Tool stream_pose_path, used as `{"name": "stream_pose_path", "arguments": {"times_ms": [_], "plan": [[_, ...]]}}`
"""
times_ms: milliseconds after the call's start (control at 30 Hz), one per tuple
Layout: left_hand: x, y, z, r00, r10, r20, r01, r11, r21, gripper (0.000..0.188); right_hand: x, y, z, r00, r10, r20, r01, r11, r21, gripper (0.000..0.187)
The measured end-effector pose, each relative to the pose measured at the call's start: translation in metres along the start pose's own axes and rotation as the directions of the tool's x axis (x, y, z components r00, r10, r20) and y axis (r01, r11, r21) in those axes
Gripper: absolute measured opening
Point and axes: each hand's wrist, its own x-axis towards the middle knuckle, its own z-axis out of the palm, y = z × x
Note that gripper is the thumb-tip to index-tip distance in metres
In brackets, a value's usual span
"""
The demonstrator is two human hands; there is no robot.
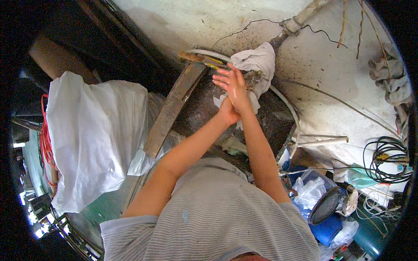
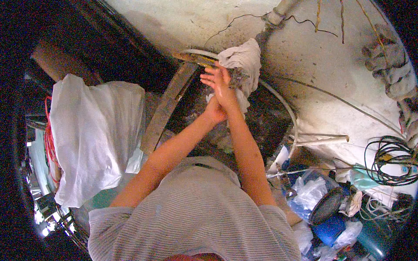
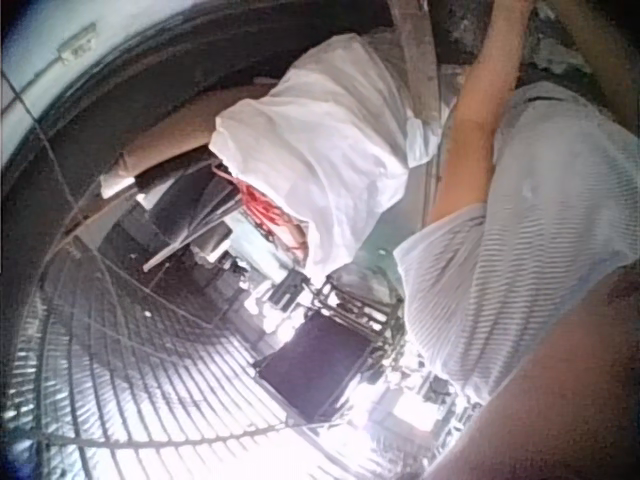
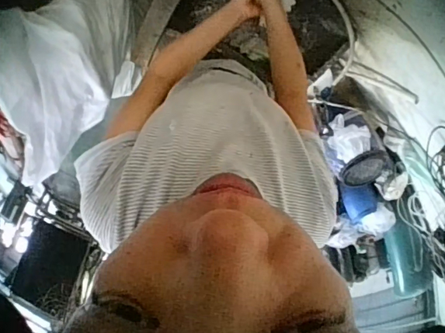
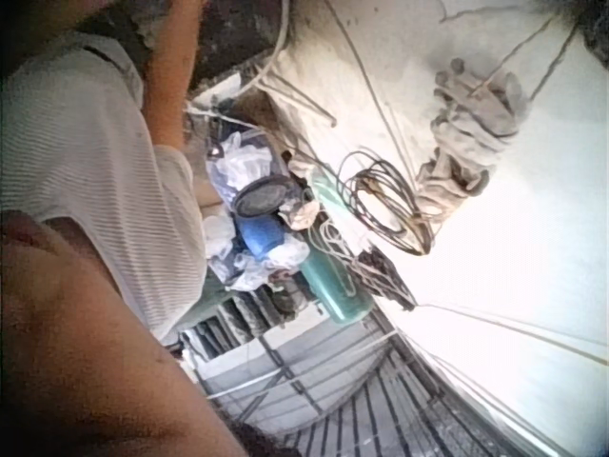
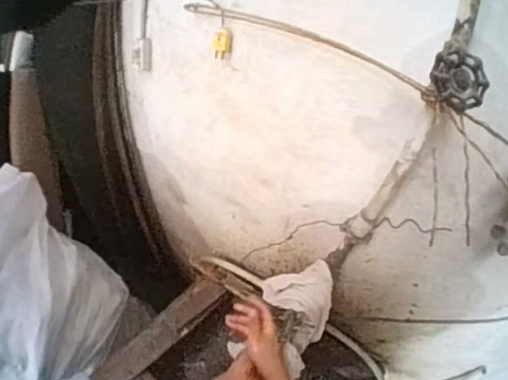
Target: The person removes white gloves, walks to a sink, and washes hands under running water. They then dry hands with a cloth and remove a ring from the left hand.
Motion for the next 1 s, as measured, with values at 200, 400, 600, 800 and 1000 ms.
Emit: {"name": "stream_pose_path", "arguments": {"times_ms": [200,400,600,800,1000], "plan": [[-0.007,-0.008,0.000,0.989,0.089,-0.119,-0.085,0.996,0.042,0.032,-0.027,-0.009,-0.006,0.902,-0.336,0.270,0.422,0.558,-0.715,0.026],[-0.020,0.013,-0.004,0.930,0.076,-0.360,-0.021,0.988,0.155,0.050,-0.044,-0.011,-0.043,0.948,-0.186,0.257,0.242,-0.099,-0.965,0.028],[-0.034,0.028,0.042,0.957,0.183,-0.226,-0.118,0.954,0.275,0.056,-0.071,-0.015,-0.015,0.851,-0.193,0.489,0.400,-0.367,-0.840,0.046],[-0.023,0.021,0.038,0.942,0.251,-0.223,-0.144,0.902,0.408,0.034,-0.073,-0.014,-0.023,0.794,-0.174,0.582,0.531,-0.269,-0.804,0.043],[-0.021,0.021,0.046,0.950,0.171,-0.262,-0.090,0.951,0.296,0.032,-0.077,-0.032,-0.015,0.764,-0.157,0.626,0.581,-0.255,-0.773,0.041]]}}
